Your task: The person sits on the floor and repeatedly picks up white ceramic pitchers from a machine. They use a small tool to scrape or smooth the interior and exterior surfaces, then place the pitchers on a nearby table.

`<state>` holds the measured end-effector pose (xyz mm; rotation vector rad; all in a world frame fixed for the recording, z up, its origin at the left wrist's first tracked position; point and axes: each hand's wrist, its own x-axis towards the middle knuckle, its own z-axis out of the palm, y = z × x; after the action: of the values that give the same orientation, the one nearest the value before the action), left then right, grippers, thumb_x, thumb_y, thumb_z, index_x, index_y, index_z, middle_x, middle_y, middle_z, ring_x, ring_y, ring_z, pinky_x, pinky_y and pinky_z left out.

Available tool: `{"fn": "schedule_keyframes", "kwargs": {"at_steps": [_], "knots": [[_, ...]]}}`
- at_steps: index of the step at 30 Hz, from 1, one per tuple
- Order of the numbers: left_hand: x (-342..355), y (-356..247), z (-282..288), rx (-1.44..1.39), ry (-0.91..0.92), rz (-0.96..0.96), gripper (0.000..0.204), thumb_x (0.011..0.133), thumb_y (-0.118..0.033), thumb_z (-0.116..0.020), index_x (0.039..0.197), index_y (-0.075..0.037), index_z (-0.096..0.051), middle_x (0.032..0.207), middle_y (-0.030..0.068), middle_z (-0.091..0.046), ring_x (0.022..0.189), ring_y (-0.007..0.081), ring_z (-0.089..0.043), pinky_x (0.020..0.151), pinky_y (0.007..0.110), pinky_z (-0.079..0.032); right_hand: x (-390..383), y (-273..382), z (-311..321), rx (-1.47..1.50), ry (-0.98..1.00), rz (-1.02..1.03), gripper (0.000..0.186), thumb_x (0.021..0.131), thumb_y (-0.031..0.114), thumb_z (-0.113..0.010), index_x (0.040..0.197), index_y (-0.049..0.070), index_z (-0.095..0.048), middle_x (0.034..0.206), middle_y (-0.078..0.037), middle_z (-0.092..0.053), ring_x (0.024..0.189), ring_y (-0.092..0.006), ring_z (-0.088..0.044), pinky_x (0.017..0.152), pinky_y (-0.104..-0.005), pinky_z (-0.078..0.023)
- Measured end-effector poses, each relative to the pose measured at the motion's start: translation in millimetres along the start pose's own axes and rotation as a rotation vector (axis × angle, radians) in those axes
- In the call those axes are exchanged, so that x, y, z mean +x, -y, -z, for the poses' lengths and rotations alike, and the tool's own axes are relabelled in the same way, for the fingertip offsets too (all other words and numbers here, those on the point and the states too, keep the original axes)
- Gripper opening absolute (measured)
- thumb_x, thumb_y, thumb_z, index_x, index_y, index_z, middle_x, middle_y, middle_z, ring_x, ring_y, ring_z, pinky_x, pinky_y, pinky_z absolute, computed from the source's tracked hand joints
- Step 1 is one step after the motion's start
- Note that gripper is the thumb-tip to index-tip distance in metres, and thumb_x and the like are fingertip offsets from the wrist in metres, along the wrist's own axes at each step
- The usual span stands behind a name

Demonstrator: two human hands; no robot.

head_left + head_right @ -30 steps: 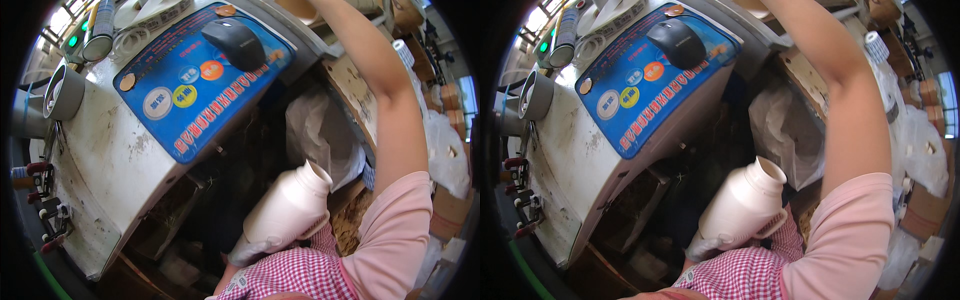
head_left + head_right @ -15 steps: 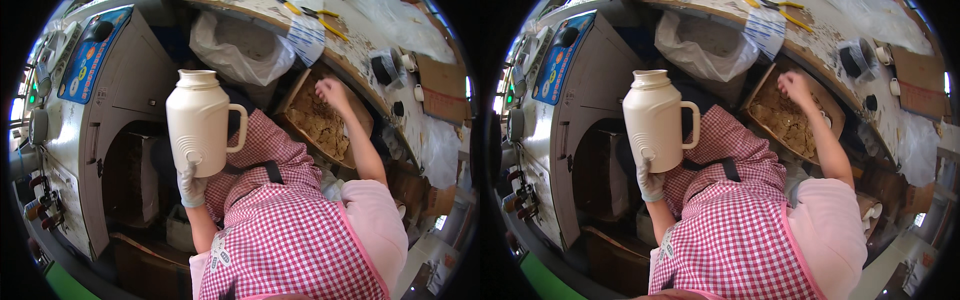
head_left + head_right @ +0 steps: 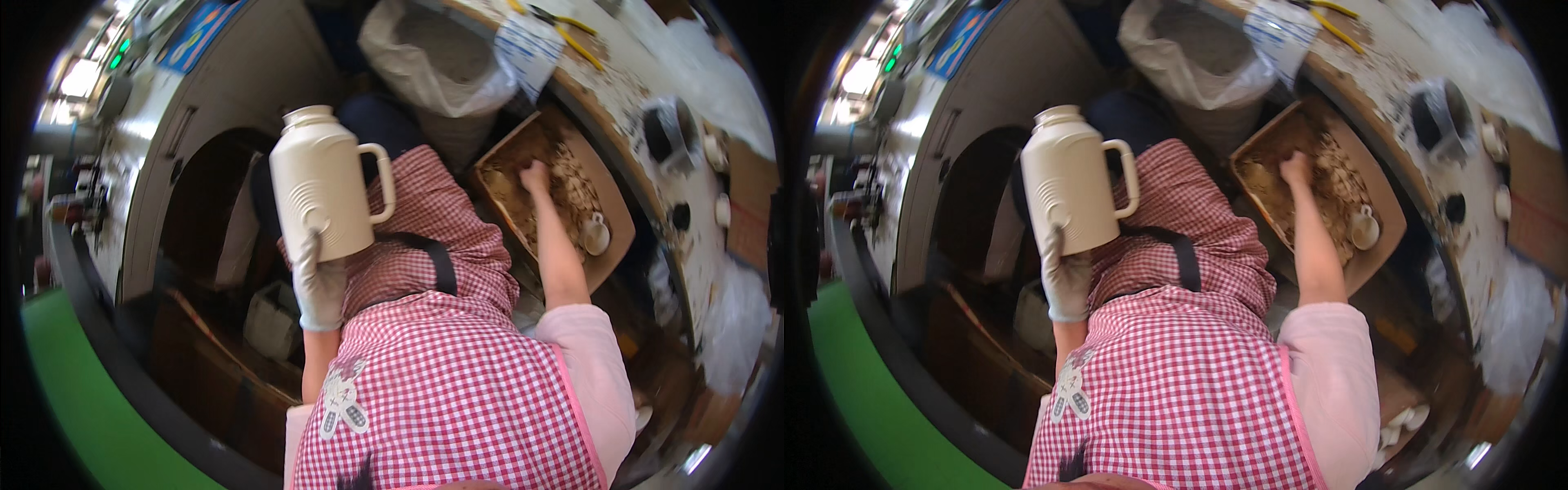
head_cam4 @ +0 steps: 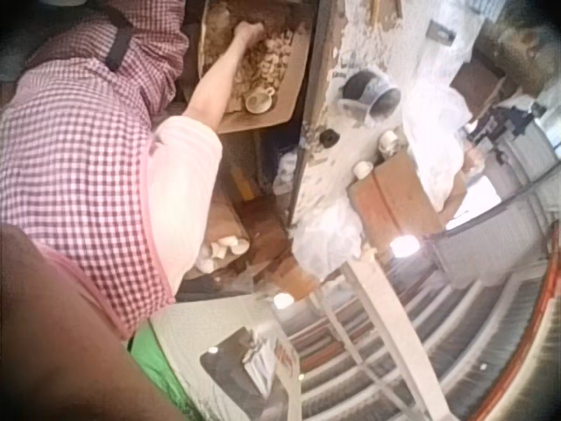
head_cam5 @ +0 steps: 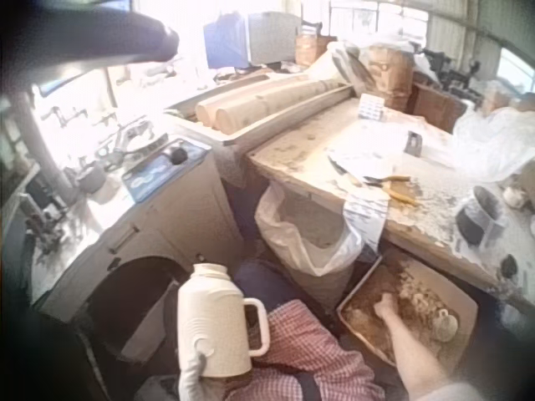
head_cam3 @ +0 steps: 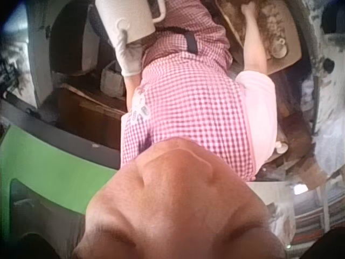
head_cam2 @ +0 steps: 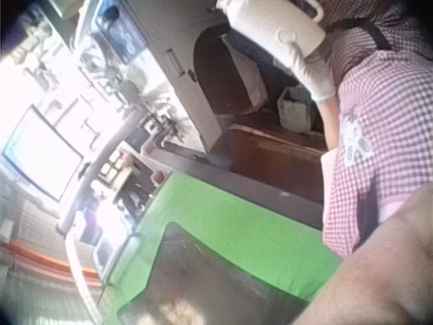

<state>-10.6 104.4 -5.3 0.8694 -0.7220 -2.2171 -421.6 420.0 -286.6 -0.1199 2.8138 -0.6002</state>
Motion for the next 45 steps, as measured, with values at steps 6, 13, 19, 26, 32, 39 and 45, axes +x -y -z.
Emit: {"fn": "schedule_keyframes", "kwargs": {"at_steps": [6,13,19,26,32,39,45], "knots": [[2,-9,-13,-0.052,0.052,0.023,0.048,0.109,-0.027,-0.057,0.15,-0.004,-0.048,0.144,0.0087,-0.061,0.131,0.0198,-0.061,0.112,0.04,-0.05,-41,26,76,0.403,-0.022,-0.062,0.02,0.096,0.023,-0.078,0.101,0.004,-0.072,0.088,-0.005,-0.073,0.074,-0.0117,-0.067,0.064,-0.0261,-0.052],[5,-5,-30,0.07,0.054,0.017,0.045,0.109,-0.019,-0.055,0.151,-0.004,-0.045,0.144,0.0116,-0.058,0.129,0.0208,-0.061,0.108,0.038,-0.053,-210,287,146,1.125,0.851,0.305,0.035,0.099,0.012,-0.071,0.132,0.0,-0.067,0.109,-0.009,-0.074,0.084,-0.0108,-0.07,0.07,-0.0222,-0.056],[6,-1,-25,0.139,0.012,-0.005,0.042,0.109,-0.017,-0.06,0.148,-0.007,-0.05,0.14,0.0071,-0.061,0.125,0.0163,-0.062,0.106,0.033,-0.052,-261,371,123,0.851,0.861,0.341,0.017,0.096,0.013,-0.077,0.108,0.001,-0.073,0.095,-0.006,-0.077,0.082,-0.0107,-0.073,0.068,-0.0219,-0.055],[11,1,-16,0.178,-0.059,-0.028,0.037,0.105,-0.013,-0.067,0.14,-0.003,-0.059,0.13,0.0072,-0.067,0.115,0.0132,-0.065,0.099,0.028,-0.053,-263,365,101,0.808,0.735,0.438,0.02,0.096,0.021,-0.08,0.097,0.003,-0.071,0.08,0.001,-0.068,0.071,-0.0055,-0.058,0.066,-0.0204,-0.047],[11,-3,-19,0.255,-0.07,0.011,0.039,0.105,-0.012,-0.067,0.141,-0.005,-0.056,0.133,0.0063,-0.065,0.119,0.0131,-0.064,0.099,0.027,-0.053,-274,371,96,0.804,0.671,0.441,0.024,0.097,0.022,-0.078,0.087,0.005,-0.064,0.077,0.002,-0.063,0.069,-0.0048,-0.056,0.063,-0.0212,-0.046],[16,5,-21,0.239,-0.102,-0.128,0.038,0.099,-0.008,-0.074,0.134,0.0,-0.063,0.125,0.0095,-0.07,0.109,0.016,-0.069,0.094,0.029,-0.057,-230,365,103,0.707,1.012,0.244,0.038,0.084,0.034,-0.09,0.091,0.005,-0.065,0.082,-0.003,-0.067,0.074,-0.0114,-0.065,0.073,-0.0258,-0.055],[25,-6,-6,0.525,-0.129,-0.238,0.041,0.097,-0.006,-0.076,0.134,0.001,-0.062,0.125,0.0102,-0.07,0.108,0.0174,-0.069,0.094,0.031,-0.056,-240,376,78,0.718,1.012,0.056,0.054,0.079,0.029,-0.095,0.105,0.005,-0.054,0.098,-0.006,-0.067,0.09,-0.0127,-0.066,0.075,-0.0266,-0.056]]}}
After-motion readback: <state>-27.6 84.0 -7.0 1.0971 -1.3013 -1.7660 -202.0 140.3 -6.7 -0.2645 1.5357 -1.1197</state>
